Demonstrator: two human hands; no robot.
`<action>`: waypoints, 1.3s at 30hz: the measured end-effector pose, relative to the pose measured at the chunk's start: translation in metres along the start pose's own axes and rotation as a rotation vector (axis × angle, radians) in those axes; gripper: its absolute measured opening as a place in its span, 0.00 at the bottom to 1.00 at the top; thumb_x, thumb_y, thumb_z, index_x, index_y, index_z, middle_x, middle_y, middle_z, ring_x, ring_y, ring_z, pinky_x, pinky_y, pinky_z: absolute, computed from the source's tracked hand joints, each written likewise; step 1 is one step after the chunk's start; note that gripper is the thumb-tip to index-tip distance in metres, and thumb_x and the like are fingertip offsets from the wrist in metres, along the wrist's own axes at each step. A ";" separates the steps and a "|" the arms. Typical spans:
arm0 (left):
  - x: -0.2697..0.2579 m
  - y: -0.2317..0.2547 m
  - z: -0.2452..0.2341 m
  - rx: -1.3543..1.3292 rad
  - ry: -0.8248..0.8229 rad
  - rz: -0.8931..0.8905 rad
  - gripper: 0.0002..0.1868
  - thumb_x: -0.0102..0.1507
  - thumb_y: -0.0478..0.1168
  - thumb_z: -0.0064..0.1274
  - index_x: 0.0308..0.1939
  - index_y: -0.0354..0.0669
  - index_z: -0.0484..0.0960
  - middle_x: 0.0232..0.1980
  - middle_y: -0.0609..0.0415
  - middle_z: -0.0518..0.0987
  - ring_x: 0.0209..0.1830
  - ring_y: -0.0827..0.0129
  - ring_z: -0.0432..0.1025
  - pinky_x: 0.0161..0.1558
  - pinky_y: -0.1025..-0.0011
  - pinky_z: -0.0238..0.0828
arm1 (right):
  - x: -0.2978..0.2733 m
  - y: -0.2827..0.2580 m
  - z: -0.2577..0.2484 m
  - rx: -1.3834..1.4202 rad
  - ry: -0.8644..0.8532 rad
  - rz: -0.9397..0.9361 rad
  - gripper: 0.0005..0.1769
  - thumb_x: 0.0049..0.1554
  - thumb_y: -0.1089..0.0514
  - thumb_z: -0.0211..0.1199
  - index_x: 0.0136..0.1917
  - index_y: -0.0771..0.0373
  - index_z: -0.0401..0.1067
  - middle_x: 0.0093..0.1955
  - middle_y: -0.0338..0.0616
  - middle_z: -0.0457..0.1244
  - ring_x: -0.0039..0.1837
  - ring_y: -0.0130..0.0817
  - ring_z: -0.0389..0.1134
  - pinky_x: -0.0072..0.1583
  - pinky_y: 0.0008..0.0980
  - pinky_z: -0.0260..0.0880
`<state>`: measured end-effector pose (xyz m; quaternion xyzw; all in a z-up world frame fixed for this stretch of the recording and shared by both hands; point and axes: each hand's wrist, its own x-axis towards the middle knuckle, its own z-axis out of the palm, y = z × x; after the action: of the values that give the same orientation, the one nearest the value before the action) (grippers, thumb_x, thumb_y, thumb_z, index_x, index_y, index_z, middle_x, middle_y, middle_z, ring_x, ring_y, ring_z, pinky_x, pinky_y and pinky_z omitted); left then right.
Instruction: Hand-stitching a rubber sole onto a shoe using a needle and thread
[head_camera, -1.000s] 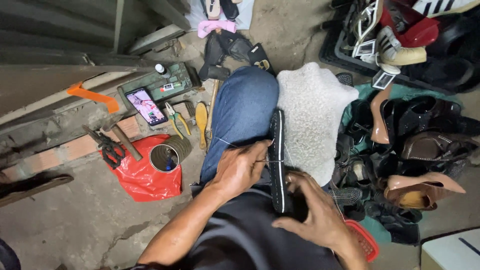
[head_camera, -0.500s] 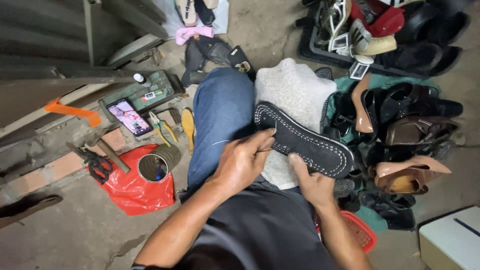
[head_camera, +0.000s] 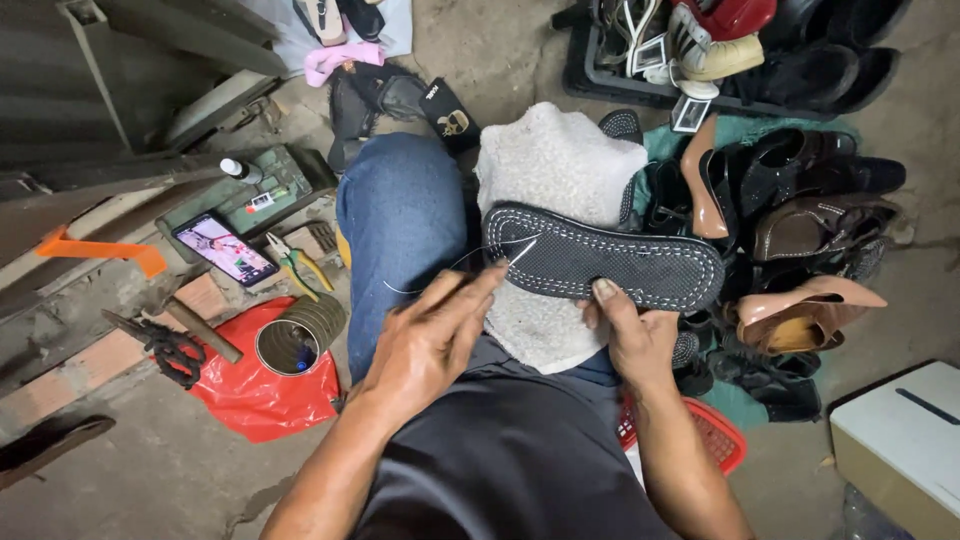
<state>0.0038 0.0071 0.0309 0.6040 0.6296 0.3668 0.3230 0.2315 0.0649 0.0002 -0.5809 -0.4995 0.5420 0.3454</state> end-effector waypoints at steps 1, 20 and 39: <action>0.002 -0.001 0.002 -0.001 -0.003 0.001 0.15 0.69 0.39 0.49 0.58 0.54 0.84 0.42 0.57 0.83 0.36 0.55 0.81 0.36 0.61 0.79 | 0.001 -0.004 0.001 0.000 0.003 0.001 0.26 0.61 0.52 0.62 0.23 0.61 0.72 0.23 0.44 0.62 0.28 0.24 0.57 0.32 0.26 0.58; 0.019 0.002 -0.004 0.056 -0.086 0.093 0.18 0.67 0.32 0.46 0.59 0.48 0.83 0.37 0.50 0.80 0.23 0.56 0.77 0.24 0.60 0.77 | -0.010 0.003 -0.004 -0.262 0.047 0.100 0.24 0.58 0.47 0.67 0.33 0.70 0.75 0.31 0.58 0.66 0.36 0.36 0.63 0.40 0.38 0.60; 0.041 -0.032 -0.022 0.264 -0.247 0.204 0.22 0.63 0.39 0.52 0.61 0.54 0.83 0.32 0.50 0.78 0.14 0.55 0.65 0.18 0.61 0.62 | -0.025 -0.046 0.036 -0.512 -0.231 -0.537 0.04 0.55 0.73 0.66 0.46 0.76 0.76 0.37 0.46 0.68 0.33 0.36 0.63 0.40 0.33 0.65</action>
<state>-0.0341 0.0459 0.0161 0.7422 0.5632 0.2350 0.2770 0.1891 0.0475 0.0444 -0.4319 -0.7886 0.3519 0.2603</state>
